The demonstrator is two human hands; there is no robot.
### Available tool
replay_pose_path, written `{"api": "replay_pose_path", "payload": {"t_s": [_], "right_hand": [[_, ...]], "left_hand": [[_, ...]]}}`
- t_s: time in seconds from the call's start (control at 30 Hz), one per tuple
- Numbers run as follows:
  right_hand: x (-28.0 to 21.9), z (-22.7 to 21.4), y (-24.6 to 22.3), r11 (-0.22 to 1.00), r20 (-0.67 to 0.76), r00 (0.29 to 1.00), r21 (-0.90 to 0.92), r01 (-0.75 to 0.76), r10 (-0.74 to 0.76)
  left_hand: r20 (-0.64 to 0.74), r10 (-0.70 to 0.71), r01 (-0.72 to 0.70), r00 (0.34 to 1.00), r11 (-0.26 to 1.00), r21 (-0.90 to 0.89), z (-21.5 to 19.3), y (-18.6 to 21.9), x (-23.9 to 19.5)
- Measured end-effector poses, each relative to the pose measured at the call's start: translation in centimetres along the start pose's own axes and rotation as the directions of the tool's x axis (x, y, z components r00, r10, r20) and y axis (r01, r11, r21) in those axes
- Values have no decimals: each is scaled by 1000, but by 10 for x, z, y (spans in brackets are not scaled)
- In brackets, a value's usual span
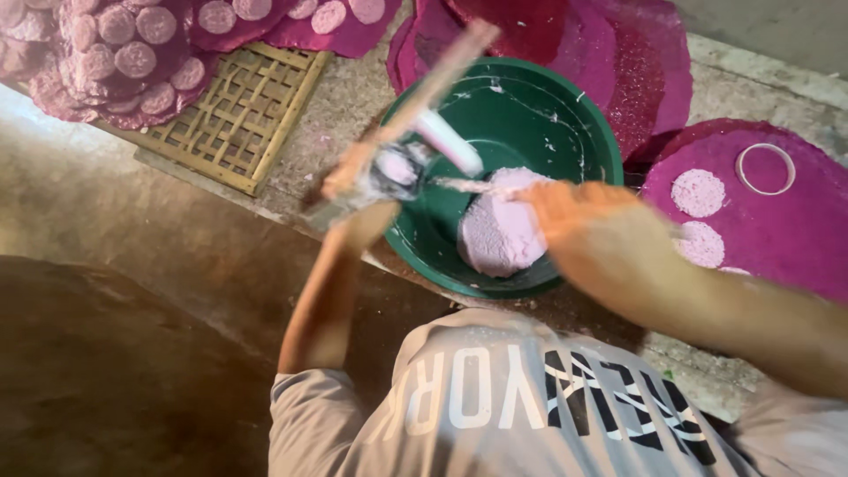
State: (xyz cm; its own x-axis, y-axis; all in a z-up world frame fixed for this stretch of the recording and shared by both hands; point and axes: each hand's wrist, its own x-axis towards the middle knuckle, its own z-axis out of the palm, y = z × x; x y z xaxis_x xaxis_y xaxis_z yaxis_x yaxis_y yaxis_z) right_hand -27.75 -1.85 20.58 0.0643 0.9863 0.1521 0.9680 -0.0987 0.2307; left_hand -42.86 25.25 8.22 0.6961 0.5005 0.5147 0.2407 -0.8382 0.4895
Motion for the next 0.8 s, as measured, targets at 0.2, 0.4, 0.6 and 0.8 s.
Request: {"api": "replay_pose_path", "payload": {"t_s": [0.2, 0.4, 0.6, 0.8], "right_hand": [[-17, 49, 18, 587, 286, 955, 761, -277, 79], [-61, 93, 35, -504, -202, 880, 755, 419, 429], [-179, 57, 83, -486, -242, 761, 645, 590, 602], [-278, 46, 88, 751, -624, 743, 605, 263, 243]], "left_hand": [[-18, -66, 64, 998, 992, -108, 17, 10, -15], [242, 173, -11, 955, 835, -550, 91, 160, -59], [532, 413, 277, 739, 533, -799, 123, 232, -59], [736, 540, 681, 409, 356, -640, 153, 271, -74]]}}
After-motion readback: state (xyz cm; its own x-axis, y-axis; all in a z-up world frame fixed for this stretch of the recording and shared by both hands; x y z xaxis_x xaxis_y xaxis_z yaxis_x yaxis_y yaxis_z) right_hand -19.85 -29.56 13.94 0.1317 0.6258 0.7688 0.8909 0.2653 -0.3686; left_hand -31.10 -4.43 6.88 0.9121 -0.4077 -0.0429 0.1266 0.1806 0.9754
